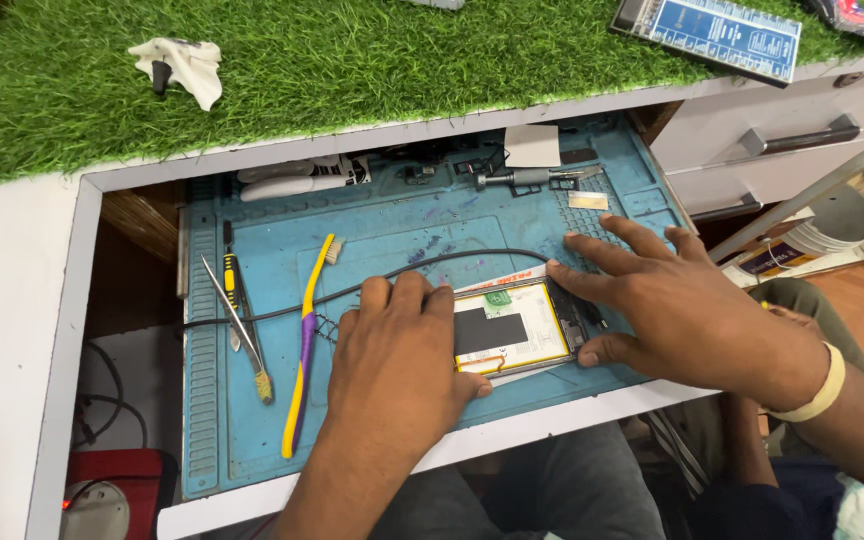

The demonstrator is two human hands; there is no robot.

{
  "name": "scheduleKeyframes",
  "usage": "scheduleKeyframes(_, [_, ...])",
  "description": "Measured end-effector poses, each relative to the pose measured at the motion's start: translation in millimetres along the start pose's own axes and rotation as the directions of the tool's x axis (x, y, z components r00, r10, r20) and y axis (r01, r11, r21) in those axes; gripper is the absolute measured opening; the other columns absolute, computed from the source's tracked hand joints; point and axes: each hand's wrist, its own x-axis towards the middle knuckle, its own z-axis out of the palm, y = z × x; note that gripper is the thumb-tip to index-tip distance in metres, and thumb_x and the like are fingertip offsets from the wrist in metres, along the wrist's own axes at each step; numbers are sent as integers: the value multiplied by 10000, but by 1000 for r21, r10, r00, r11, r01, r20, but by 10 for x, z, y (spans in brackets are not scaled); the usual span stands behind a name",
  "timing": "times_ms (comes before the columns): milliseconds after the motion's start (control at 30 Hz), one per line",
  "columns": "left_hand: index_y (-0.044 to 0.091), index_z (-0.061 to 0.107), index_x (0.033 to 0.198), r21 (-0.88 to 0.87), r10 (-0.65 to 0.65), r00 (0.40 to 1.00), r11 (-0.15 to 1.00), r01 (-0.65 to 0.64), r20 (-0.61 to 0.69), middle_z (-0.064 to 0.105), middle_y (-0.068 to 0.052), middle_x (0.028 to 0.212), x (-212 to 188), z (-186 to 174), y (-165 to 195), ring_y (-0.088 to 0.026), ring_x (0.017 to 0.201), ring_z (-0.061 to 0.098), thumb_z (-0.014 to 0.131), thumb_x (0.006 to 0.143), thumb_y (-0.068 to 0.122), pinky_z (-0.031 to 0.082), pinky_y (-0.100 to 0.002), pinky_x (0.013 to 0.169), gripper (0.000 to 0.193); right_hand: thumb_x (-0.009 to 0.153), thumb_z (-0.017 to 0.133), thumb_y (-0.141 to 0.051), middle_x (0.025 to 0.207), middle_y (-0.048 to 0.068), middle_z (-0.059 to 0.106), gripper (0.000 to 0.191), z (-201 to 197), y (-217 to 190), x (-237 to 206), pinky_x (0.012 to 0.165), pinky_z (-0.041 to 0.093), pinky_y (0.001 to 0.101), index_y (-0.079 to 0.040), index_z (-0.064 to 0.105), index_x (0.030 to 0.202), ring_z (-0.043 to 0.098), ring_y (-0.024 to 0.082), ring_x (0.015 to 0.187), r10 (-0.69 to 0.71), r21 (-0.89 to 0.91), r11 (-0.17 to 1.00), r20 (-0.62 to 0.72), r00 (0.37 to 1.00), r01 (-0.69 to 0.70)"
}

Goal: The person assembles a smartphone by placing the battery and internal components into the chassis, then attaching the back cover. They use a screwdriver to secure screws and a toothbrush to clean the interior. The person also handles a screen protector package and a SIM tray during the process.

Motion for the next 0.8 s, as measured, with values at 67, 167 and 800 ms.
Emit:
scheduleKeyframes(67, [48,580,1377,-13,11,1000,1000,-11,-24,546,-88,1284,-9,33,-25,-314,1235,459,934,593,401,419,-456,954,930,668,801,-569,1609,95,365,930,-7,48,5,1067,247,656,-197,527,1475,211,420,1490,34,102,994,86,996,-43])
scheduleKeyframes(167, [54,577,1394,-19,11,1000,1000,-11,-20,550,-85,1298,-19,58,-46,-298,1203,460,927,601,413,422,-455,959,939,678,829,-632,1637,153,365,962,-29,34,28,1098,234,647,-115,556,1443,193,439,1545,-68,171,983,-18,998,70])
scheduleKeyframes(800, [216,591,1449,-261,-137,991,956,133,4,548,-62,1281,-201,-65,-437,-260,1169,525,960,540,416,474,-401,963,1001,623,879,-591,1602,151,437,899,171,-45,174,1106,264,612,-111,670,1354,270,425,1509,-133,215,963,-143,981,162])
